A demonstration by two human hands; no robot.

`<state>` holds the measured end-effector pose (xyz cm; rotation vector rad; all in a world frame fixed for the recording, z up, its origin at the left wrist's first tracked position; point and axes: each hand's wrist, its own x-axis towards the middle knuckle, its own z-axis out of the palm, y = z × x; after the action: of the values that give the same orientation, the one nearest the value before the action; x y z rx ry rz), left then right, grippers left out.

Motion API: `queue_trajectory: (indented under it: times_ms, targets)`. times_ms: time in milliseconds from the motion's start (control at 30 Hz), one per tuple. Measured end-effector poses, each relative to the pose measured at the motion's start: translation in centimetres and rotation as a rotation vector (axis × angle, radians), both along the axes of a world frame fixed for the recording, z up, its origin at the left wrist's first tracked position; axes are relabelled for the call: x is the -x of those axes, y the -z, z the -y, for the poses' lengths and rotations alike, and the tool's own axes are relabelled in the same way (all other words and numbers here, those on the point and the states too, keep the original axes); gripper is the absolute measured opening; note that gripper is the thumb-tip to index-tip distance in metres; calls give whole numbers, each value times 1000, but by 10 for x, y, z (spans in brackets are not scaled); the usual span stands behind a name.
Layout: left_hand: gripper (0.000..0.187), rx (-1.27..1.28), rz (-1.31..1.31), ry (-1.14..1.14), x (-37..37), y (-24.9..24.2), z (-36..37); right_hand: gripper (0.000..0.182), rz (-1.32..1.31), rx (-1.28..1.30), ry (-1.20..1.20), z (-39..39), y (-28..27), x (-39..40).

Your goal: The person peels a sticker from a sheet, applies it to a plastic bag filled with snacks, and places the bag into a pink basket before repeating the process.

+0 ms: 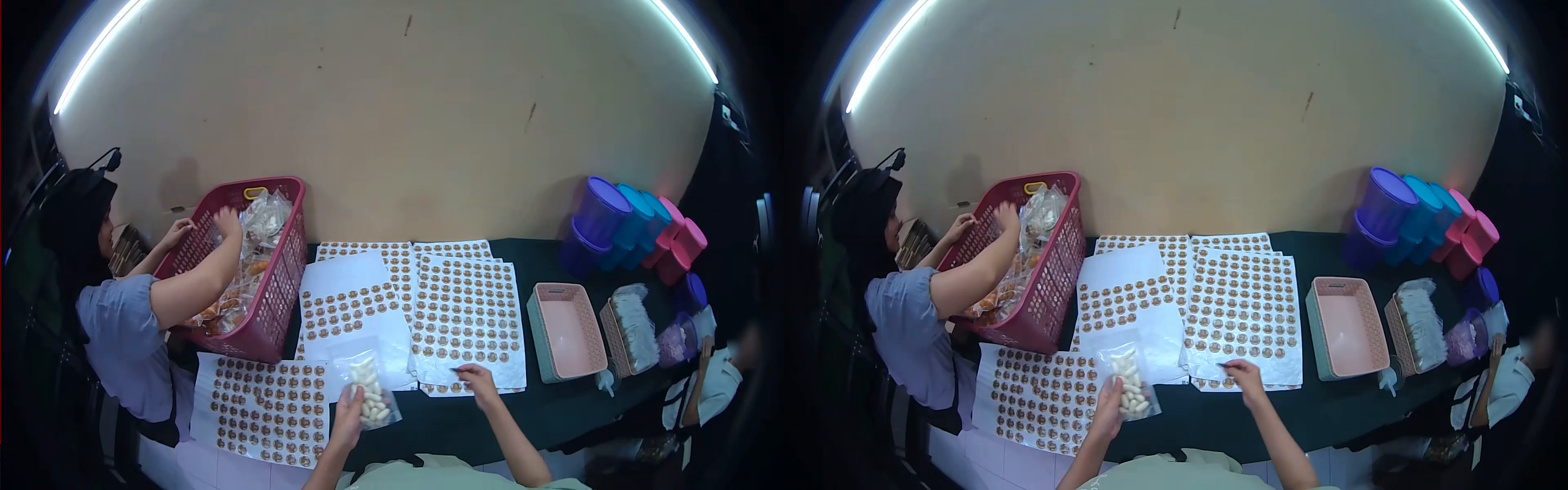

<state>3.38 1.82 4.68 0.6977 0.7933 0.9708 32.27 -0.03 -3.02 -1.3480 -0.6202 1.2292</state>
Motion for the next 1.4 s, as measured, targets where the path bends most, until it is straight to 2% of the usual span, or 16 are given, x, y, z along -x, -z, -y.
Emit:
queue_trajectory:
  times_ms: [67, 100, 133, 233, 300, 400, 500, 667, 867, 1067, 1400]
  targets:
    - [38, -51, -20, -33, -14, -5, -6, 10, -119, -71, -104, 10, -56, 35]
    - [38, -90, -46, -52, -20, -8, -8, 11, -209, -95, -48, 15, -85, 52]
    - [39, -210, -91, -44, -25, -15, -11, 12, -176, -155, -43, 18, -109, 65]
    - [40, -287, -174, 6, -38, -36, -8, 12, -132, -235, -53, 20, -149, 87]
    - [44, -271, -139, 3, -46, -37, -4, 13, -116, -268, -61, 20, -151, 94]
    - [43, -318, -116, 14, -55, -36, 1, 12, 224, -367, -86, 21, -148, 100]
    - [43, -404, -76, -21, -57, -33, 6, 14, 362, -393, -83, 23, -149, 101]
    - [45, -292, -60, 15, -50, -40, 13, 20, 300, -417, -67, 26, -151, 107]
    - [44, -372, -39, -20, -54, -46, 17, 23, 297, -447, -32, 27, -154, 110]
    - [42, -304, -17, 14, -53, -39, 11, 23, 297, -460, -20, 30, -155, 111]
    - [37, -356, -59, 8, -53, -50, 9, 27, 348, -476, -6, 28, -158, 115]
